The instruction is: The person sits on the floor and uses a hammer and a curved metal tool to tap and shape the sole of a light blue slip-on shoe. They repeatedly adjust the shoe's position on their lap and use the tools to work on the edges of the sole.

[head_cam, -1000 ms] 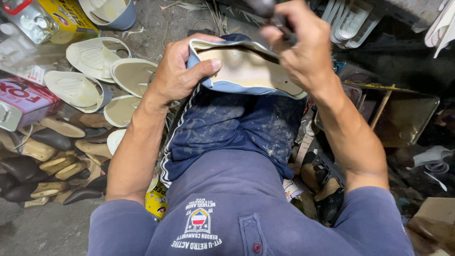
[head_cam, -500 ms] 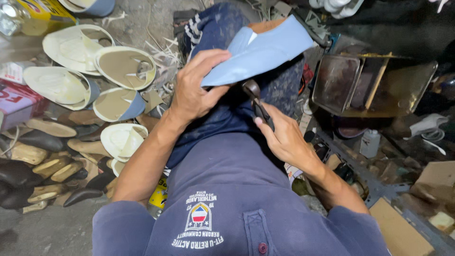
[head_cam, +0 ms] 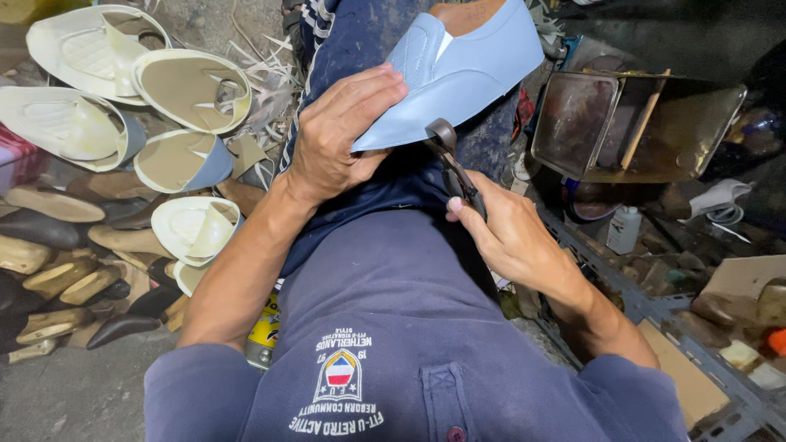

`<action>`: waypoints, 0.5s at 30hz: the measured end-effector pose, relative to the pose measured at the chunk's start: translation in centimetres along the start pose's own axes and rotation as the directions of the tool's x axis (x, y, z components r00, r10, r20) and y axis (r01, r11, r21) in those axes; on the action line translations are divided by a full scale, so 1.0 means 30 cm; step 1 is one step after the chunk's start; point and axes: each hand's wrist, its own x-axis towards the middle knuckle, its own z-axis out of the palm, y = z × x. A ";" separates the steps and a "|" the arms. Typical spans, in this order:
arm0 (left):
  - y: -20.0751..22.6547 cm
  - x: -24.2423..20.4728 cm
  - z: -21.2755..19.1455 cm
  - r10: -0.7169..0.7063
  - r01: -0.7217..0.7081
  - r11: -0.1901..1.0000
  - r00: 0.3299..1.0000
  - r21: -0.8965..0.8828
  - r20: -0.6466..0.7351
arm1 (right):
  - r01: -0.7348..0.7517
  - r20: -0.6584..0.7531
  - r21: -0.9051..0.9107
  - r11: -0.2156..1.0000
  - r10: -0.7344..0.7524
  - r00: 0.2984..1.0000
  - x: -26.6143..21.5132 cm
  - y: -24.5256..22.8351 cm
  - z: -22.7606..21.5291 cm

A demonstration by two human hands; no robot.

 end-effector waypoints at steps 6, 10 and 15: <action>-0.001 0.022 -0.019 -0.025 0.026 0.999 0.999 -0.025 0.040 | -0.071 0.033 0.062 0.996 0.069 0.997 0.006 -0.022 -0.017; -0.017 0.055 -0.017 -0.157 0.163 0.979 0.986 -0.120 0.059 | 0.003 -0.069 0.025 1.000 -0.001 0.998 0.036 -0.007 -0.013; -0.055 0.088 -0.003 -0.271 0.274 0.943 0.962 -0.190 0.042 | 0.046 -0.179 -0.048 0.998 -0.054 0.982 0.085 0.011 -0.004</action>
